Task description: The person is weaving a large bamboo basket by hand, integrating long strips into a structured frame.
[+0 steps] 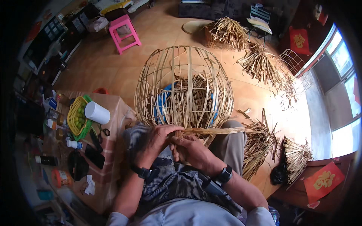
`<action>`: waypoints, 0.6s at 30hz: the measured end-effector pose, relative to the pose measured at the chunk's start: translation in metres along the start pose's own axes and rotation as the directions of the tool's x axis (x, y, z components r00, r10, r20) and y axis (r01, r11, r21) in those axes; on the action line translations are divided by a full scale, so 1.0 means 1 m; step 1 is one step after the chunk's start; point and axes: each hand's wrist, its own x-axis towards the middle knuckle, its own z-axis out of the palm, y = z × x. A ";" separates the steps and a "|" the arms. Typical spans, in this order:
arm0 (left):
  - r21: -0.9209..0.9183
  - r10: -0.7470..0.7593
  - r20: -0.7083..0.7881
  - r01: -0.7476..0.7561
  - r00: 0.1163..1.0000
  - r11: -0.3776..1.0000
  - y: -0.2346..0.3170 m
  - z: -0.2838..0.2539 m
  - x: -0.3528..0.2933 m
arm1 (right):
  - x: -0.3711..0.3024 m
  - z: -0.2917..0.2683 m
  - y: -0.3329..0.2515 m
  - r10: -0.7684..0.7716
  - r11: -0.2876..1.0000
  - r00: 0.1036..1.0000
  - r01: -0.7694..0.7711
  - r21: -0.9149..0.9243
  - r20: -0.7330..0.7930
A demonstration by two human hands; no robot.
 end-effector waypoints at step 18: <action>0.080 -0.092 -0.178 0.108 0.980 0.991 -0.001 0.028 0.004 | -0.197 -0.001 -0.103 -0.152 0.655 0.975 0.220 -0.723 0.160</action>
